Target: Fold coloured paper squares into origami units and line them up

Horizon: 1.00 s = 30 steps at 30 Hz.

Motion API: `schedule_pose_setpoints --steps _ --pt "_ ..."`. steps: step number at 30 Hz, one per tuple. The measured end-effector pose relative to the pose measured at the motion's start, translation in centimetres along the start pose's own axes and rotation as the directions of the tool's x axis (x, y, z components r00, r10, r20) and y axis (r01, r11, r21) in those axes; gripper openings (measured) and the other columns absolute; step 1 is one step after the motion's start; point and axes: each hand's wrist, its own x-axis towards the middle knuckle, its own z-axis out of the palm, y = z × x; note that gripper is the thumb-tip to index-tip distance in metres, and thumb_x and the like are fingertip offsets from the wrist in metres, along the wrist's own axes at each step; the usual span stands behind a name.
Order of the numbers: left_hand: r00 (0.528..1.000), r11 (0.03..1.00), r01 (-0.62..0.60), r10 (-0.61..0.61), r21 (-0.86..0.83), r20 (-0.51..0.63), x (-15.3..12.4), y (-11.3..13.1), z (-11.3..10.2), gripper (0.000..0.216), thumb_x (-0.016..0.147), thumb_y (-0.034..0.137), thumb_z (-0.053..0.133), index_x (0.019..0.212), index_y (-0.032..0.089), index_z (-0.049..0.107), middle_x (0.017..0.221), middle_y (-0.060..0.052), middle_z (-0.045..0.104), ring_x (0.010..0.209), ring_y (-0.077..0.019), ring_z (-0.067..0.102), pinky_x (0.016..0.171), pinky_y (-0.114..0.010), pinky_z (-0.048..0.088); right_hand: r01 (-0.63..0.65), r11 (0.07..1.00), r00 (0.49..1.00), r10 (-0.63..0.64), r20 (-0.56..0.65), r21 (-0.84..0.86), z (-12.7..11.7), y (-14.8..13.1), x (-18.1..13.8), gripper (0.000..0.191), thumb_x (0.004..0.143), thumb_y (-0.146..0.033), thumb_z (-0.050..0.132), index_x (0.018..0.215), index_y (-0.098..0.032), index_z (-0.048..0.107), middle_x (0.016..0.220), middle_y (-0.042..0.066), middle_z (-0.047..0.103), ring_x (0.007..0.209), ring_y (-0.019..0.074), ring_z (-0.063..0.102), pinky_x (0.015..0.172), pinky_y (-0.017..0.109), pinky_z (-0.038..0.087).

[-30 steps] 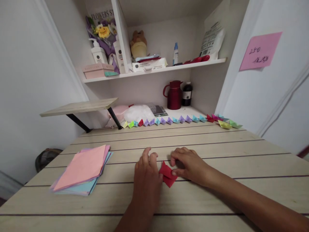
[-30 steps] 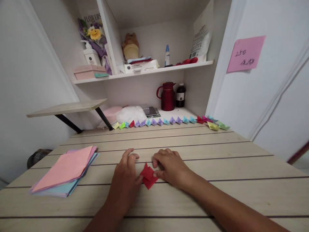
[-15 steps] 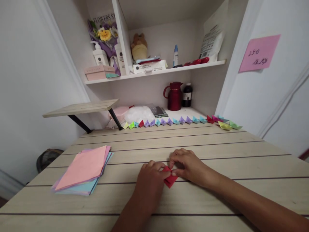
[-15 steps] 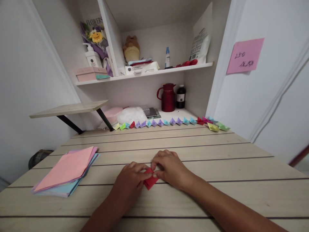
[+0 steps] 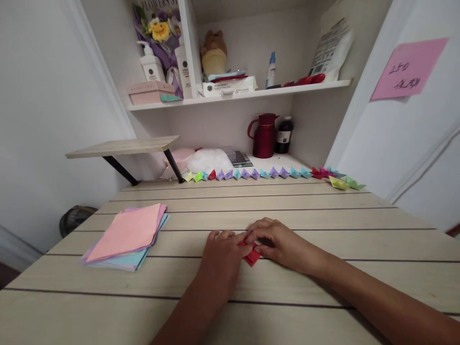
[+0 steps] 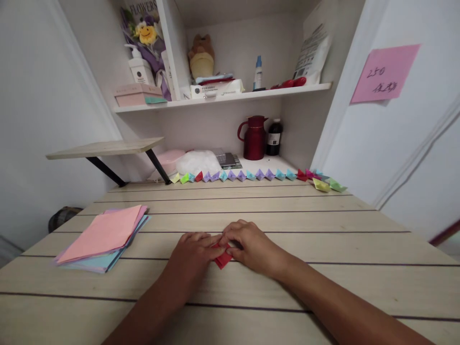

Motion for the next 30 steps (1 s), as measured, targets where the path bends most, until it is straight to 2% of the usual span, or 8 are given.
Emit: schedule_pose_setpoints --steps 5,9,11,15,18,22,26,30 --pt "1.000 1.000 -0.002 0.002 -0.018 -0.009 -0.4 -0.3 0.4 0.033 0.086 0.022 0.056 0.112 0.042 0.060 0.133 0.004 0.057 0.120 -0.0297 0.049 0.096 -0.055 0.034 -0.031 0.997 0.997 0.026 0.080 0.072 -0.7 0.1 -0.2 0.025 0.073 -0.018 0.072 0.096 -0.025 0.065 0.102 0.001 0.069 0.099 0.0205 0.058 0.090 0.036 0.042" --pt "0.999 0.998 0.031 -0.032 -0.062 -0.014 -0.6 -0.2 0.6 0.033 0.085 0.021 0.056 0.113 0.039 0.060 0.137 0.004 0.054 0.124 -0.0297 0.047 0.100 -0.058 0.030 -0.054 0.994 0.997 0.049 0.062 0.095 -0.5 0.4 -0.2 0.022 0.075 -0.030 0.074 0.094 -0.026 0.066 0.105 0.001 0.069 0.101 0.0209 0.059 0.092 0.037 0.041" --pt "0.998 0.994 0.058 -0.060 -0.089 -0.021 -0.4 -0.1 0.6 0.029 0.085 0.022 0.057 0.110 0.037 0.062 0.133 0.003 0.058 0.124 -0.0280 0.048 0.104 -0.057 0.027 -0.046 0.994 0.998 0.041 0.054 0.094 -0.4 0.5 -0.3 0.024 0.074 -0.030 0.075 0.096 -0.026 0.066 0.107 0.001 0.069 0.103 0.0207 0.059 0.093 0.036 0.041" --pt "0.994 0.986 0.102 -0.105 -0.130 -0.016 0.0 0.2 0.0 0.018 0.089 0.023 0.054 0.095 0.033 0.068 0.111 0.004 0.070 0.113 -0.0213 0.056 0.110 -0.051 0.021 -0.027 0.999 0.998 0.025 0.061 0.035 -0.7 0.2 -0.3 0.022 0.073 -0.029 0.076 0.094 -0.027 0.069 0.108 0.001 0.070 0.104 0.0209 0.060 0.095 0.037 0.039" --pt "0.988 0.978 0.155 -0.157 -0.136 0.001 0.2 0.3 -0.6 0.022 0.089 0.017 0.052 0.086 0.029 0.070 0.105 0.003 0.072 0.103 -0.0177 0.060 0.110 -0.048 0.022 -0.025 1.000 0.997 0.024 0.067 0.010 -1.0 0.1 -0.3 0.011 0.076 -0.028 0.074 0.087 -0.027 0.070 0.105 0.000 0.071 0.100 0.0195 0.061 0.093 0.037 0.039" --pt "0.984 0.975 0.177 -0.176 -0.131 0.016 0.1 0.4 -1.1 0.021 0.088 0.016 0.055 0.086 0.029 0.071 0.114 0.002 0.070 0.107 -0.0193 0.060 0.109 -0.048 0.024 -0.026 1.000 0.997 0.025 0.070 0.014 -1.1 0.3 -0.4 0.004 0.078 -0.025 0.071 0.081 -0.026 0.069 0.105 0.000 0.070 0.103 0.0194 0.061 0.093 0.037 0.039" --pt "0.982 0.972 0.188 -0.187 -0.144 0.021 0.0 0.2 -1.3 0.017 0.088 0.023 0.057 0.085 0.031 0.071 0.118 0.003 0.068 0.110 -0.0213 0.058 0.104 -0.048 0.030 -0.064 0.998 0.995 0.062 0.083 0.025 -1.1 0.3 -0.5 0.009 0.074 -0.025 0.074 0.077 -0.025 0.065 0.108 0.000 0.069 0.110 0.0219 0.057 0.095 0.040 0.036" --pt "0.982 0.972 0.187 -0.182 -0.143 0.048 -0.2 0.2 -1.5 0.016 0.086 0.024 0.059 0.091 0.033 0.071 0.120 0.003 0.067 0.112 -0.0229 0.056 0.104 -0.052 0.028 -0.103 0.995 0.990 0.102 0.100 0.008 -1.0 -0.1 -0.6 0.016 0.071 -0.032 0.076 0.077 -0.025 0.063 0.115 0.000 0.065 0.116 0.0239 0.053 0.098 0.043 0.033"
